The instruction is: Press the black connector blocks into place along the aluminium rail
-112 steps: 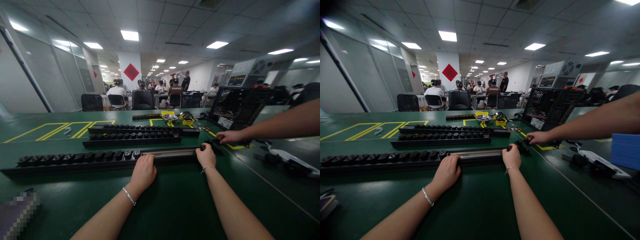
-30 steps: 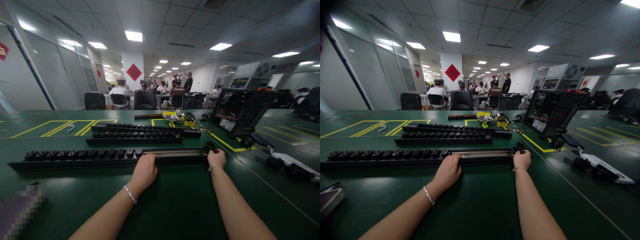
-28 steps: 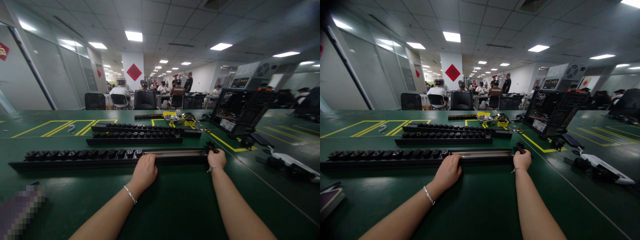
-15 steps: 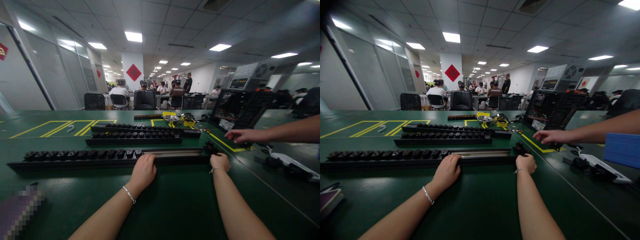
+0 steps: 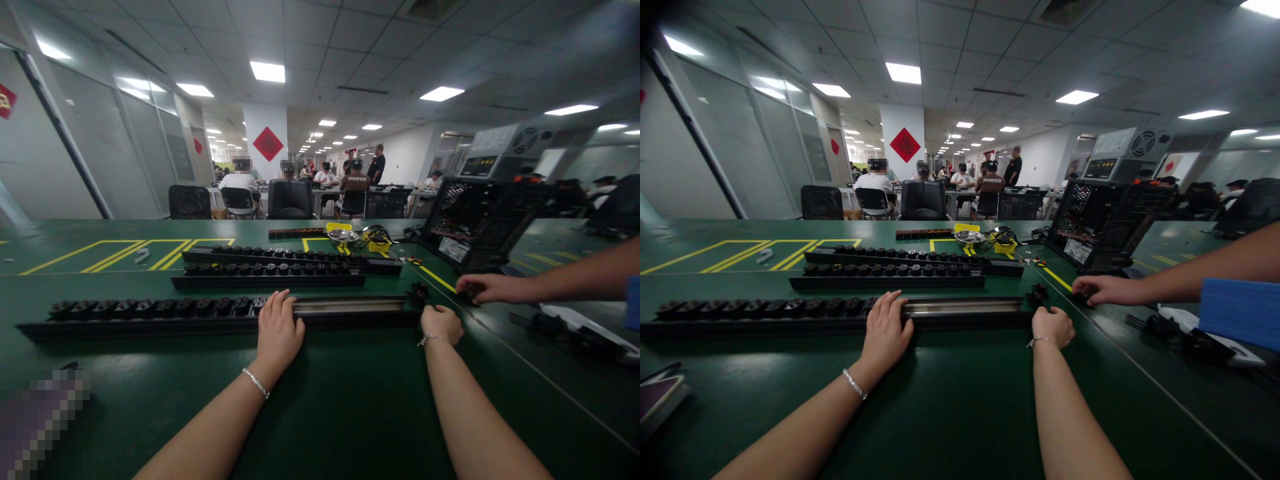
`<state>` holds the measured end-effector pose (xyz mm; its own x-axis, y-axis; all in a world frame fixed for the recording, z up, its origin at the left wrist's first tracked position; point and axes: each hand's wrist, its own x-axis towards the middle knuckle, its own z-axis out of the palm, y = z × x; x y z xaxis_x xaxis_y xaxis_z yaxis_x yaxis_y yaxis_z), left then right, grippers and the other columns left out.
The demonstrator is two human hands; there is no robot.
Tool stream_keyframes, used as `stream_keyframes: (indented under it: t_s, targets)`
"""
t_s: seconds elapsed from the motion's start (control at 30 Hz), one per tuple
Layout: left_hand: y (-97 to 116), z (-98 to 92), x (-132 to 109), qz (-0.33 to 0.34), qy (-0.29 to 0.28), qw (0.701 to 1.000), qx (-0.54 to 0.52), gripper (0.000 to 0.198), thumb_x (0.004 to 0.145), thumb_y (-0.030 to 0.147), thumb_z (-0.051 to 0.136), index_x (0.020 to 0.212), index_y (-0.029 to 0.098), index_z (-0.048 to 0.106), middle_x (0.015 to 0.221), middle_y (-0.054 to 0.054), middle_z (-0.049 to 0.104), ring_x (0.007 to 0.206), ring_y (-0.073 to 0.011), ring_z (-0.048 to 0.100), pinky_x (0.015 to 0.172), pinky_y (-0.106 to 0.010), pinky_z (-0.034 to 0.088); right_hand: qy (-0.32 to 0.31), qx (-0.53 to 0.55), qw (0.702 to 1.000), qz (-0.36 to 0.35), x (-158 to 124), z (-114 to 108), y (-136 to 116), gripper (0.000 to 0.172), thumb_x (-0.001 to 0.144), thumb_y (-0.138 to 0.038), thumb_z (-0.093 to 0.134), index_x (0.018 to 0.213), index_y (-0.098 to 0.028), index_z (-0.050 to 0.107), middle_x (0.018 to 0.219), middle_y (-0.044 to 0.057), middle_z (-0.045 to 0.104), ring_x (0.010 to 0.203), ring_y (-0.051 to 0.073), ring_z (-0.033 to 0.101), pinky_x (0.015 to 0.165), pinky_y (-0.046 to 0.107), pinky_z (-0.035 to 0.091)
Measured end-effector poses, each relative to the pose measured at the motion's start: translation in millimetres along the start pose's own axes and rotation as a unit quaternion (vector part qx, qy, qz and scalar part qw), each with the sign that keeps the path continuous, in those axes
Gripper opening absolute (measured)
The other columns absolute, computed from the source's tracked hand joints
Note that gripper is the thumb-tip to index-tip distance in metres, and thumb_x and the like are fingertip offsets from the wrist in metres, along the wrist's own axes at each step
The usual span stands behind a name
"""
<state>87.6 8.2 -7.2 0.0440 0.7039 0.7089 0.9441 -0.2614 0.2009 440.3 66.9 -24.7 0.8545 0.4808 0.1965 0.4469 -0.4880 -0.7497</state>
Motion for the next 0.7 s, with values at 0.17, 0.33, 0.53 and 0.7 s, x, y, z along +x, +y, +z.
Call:
stream_keyframes:
  t_s: [0.17,0.33,0.53,0.7]
  targets:
    - [-1.2,3.0,-0.6,-0.007,-0.011,1.000,-0.002,0.035,0.076,0.020,0.049,0.111,0.014,0.052,0.128,-0.013,0.049,0.126,-0.0286,0.035,0.104,-0.045,0.032,0.131,0.083,0.972,-0.176,-17.1,-4.6,-18.5,0.036,0.068,-0.022,0.043,0.097,-0.013,0.062,0.094,0.015,0.061,0.097,0.029,0.052,0.091,0.045,0.035]
    - [-2.0,4.1,-0.3,0.001,-0.004,1.000,-0.009,0.034,0.076,0.019,0.049,0.109,0.013,0.052,0.131,-0.016,0.045,0.129,-0.0316,0.030,0.105,-0.048,0.032,0.137,0.119,0.901,-0.395,-48.2,-7.4,-40.6,0.032,0.074,-0.020,0.043,0.101,-0.014,0.058,0.103,0.014,0.059,0.106,0.026,0.048,0.094,0.045,0.034]
    - [-4.7,6.6,0.4,0.032,0.007,0.999,-0.022,0.034,0.075,0.015,0.048,0.109,0.011,0.051,0.129,-0.018,0.046,0.128,-0.0307,0.034,0.105,-0.049,0.033,-0.024,0.053,0.855,-0.516,-84.8,0.8,-52.8,0.036,0.080,-0.025,0.042,0.110,-0.016,0.058,0.121,0.011,0.055,0.113,0.023,0.046,0.095,0.039,0.037]
    - [-0.8,5.8,-0.5,0.022,0.019,1.000,-0.005,0.042,0.075,0.016,0.047,0.116,0.007,0.045,0.129,-0.020,0.047,0.125,-0.0298,0.039,0.101,-0.047,0.036,-0.144,-0.048,0.832,-0.534,-95.9,-1.2,-57.1,0.034,0.085,-0.029,0.037,0.106,-0.022,0.063,0.115,0.005,0.062,0.110,0.020,0.051,0.096,0.040,0.035]
